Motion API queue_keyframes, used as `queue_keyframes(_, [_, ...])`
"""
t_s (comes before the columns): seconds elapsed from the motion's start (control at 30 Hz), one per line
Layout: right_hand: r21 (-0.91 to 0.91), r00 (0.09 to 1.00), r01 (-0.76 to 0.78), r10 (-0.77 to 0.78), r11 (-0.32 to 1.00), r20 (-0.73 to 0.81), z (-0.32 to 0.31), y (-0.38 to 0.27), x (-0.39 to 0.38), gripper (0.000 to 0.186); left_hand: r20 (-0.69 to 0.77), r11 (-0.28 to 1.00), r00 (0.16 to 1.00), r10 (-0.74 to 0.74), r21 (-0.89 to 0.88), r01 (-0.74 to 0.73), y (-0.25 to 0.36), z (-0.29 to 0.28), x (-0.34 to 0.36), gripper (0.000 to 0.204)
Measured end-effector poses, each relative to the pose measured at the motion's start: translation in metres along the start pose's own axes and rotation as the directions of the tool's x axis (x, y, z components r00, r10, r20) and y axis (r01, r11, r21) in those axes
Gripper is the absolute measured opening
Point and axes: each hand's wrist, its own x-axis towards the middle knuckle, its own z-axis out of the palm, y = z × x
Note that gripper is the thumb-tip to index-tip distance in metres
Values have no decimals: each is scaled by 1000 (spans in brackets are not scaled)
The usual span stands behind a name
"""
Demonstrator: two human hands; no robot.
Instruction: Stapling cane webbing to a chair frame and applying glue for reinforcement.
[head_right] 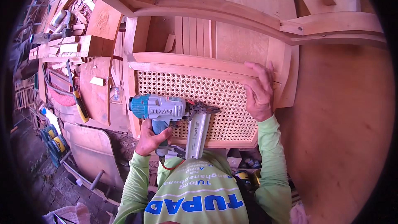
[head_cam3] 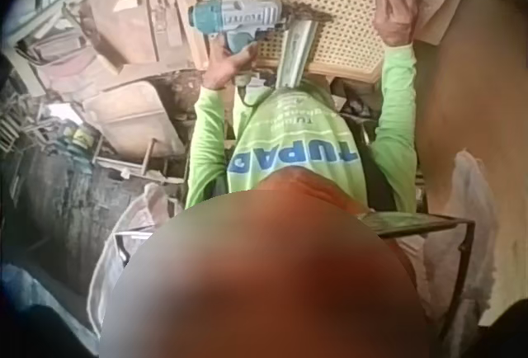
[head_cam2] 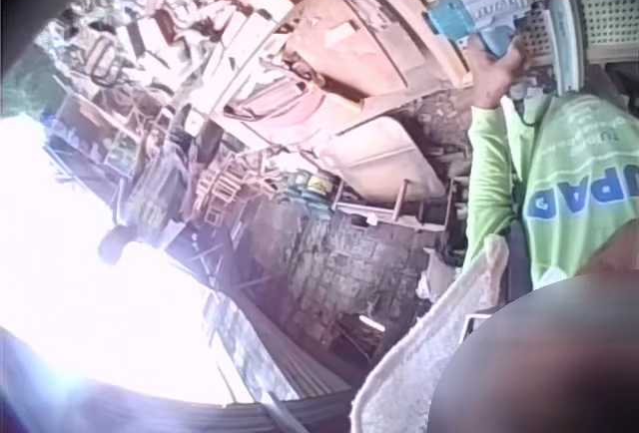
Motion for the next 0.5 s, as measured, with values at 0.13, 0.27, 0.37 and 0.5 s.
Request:
queue_keyframes(0.13, [52, 998, -68, 68, 996, -5, 4, -6, 6, 28, -34, 1000, 999, 10, 28, -9, 1, 1, -6, 32])
queue_keyframes(0.27, [2, 996, -87, 87, 996, 15, -3, -4, 1, 39, -18, 994, 1000, 20, -108, -22, -2, 5, -1, 34])
queue_keyframes(0.37, [-18, 997, -73, 74, 997, 31, -4, -6, 0, 41, -21, 993, 1000, -16, -120, 14, -3, 8, -2, 37])
queue_keyframes(0.5, [-77, 996, -83, 86, 994, 33, -2, -8, 2, 45, 2, 992, 1000, -9, -124, 10, -1, 4, -5, 36])
